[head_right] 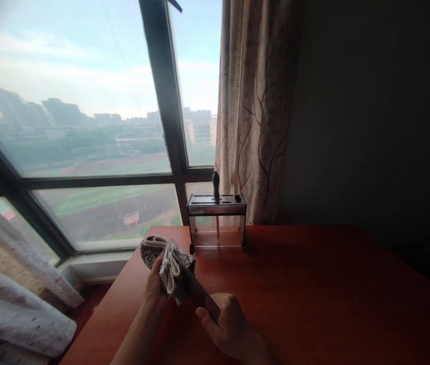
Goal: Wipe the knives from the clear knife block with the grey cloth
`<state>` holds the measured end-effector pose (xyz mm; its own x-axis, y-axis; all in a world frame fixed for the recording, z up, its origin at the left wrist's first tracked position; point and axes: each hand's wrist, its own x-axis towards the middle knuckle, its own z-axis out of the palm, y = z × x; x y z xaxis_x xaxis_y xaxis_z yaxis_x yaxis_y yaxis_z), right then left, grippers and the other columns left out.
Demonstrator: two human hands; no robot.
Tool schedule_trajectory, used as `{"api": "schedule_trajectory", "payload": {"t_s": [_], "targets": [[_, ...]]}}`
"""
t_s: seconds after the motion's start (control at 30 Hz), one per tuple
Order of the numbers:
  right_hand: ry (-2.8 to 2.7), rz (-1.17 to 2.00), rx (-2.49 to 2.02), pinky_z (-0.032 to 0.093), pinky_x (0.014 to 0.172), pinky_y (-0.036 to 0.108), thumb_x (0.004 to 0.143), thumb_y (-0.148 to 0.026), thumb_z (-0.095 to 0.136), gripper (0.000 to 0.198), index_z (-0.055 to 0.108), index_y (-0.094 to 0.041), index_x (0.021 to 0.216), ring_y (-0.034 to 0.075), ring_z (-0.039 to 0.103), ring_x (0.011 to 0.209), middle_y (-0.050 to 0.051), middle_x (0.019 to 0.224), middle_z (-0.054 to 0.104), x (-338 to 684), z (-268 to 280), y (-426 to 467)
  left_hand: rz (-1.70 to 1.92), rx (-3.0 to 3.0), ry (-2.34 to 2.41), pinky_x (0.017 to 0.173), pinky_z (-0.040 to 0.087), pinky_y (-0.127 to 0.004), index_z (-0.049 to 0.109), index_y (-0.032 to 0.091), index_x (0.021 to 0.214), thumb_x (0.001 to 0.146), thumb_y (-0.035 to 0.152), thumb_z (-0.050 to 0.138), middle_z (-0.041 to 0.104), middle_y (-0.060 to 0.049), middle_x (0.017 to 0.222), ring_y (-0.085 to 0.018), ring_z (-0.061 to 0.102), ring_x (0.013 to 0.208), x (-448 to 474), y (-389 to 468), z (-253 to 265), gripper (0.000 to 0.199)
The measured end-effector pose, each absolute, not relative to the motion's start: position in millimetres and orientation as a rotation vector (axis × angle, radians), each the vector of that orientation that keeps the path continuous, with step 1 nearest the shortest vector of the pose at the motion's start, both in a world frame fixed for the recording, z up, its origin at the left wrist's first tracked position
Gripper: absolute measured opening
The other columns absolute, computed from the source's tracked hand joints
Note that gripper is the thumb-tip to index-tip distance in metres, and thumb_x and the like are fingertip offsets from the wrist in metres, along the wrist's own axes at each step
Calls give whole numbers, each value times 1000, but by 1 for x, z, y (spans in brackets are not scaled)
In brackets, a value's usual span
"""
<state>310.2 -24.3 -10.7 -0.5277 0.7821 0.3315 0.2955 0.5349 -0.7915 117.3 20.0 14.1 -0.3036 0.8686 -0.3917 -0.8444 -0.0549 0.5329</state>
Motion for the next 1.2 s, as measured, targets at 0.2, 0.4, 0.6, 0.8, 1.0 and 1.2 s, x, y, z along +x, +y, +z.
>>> {"api": "schedule_trajectory", "payload": {"t_s": [0.2, 0.4, 0.6, 0.8, 1.0, 1.2], "targets": [[-1960, 1039, -971, 24, 50, 26, 92, -43, 41, 37, 48, -19, 64, 10, 32, 52, -4, 58, 34, 309, -16, -23, 1839, 135, 1064, 49, 53, -24, 65, 10, 74, 73, 19, 69, 69, -4, 61, -16, 65, 51, 117, 21, 14, 9], [-2173, 698, -821, 25, 54, 28, 92, -32, 40, 32, 52, -18, 65, 12, 38, 53, -2, 57, 44, 309, -15, -23, 1865, 125, 1206, 48, 51, -24, 66, 11, 70, 69, 17, 70, 67, -2, 58, -15, 63, 48, 107, 24, 7, 7], [-2334, 400, -719, 25, 54, 30, 92, -29, 38, 28, 59, -18, 78, 15, 44, 53, 2, 59, 54, 309, -6, -25, 1852, 104, 1214, 45, 47, -23, 64, 14, 59, 65, 15, 69, 63, 0, 50, -15, 60, 44, 93, 26, 10, 8], [-2291, 505, -745, 25, 55, 29, 93, -31, 38, 33, 58, -18, 70, 14, 41, 53, 1, 58, 50, 314, 0, -24, 1944, 151, 1244, 41, 43, -21, 63, 15, 60, 58, 15, 72, 58, 5, 46, -12, 53, 39, 84, 26, 15, 10], [-1747, 1184, -962, 31, 50, 24, 82, -52, 56, 38, 60, -17, 66, 12, 40, 52, -2, 54, 47, 319, -16, -24, 1980, 221, 1198, 44, 44, -22, 61, 15, 65, 58, 14, 69, 58, 5, 48, -12, 54, 41, 84, 30, 12, 11], [-1318, 1479, -962, 40, 56, 26, 68, -58, 69, 42, 66, -17, 78, 16, 50, 61, 1, 66, 58, 318, -4, -20, 2005, 286, 1178, 48, 46, -23, 61, 14, 72, 56, 15, 70, 61, 4, 55, -13, 57, 45, 85, 29, 12, 18]]}}
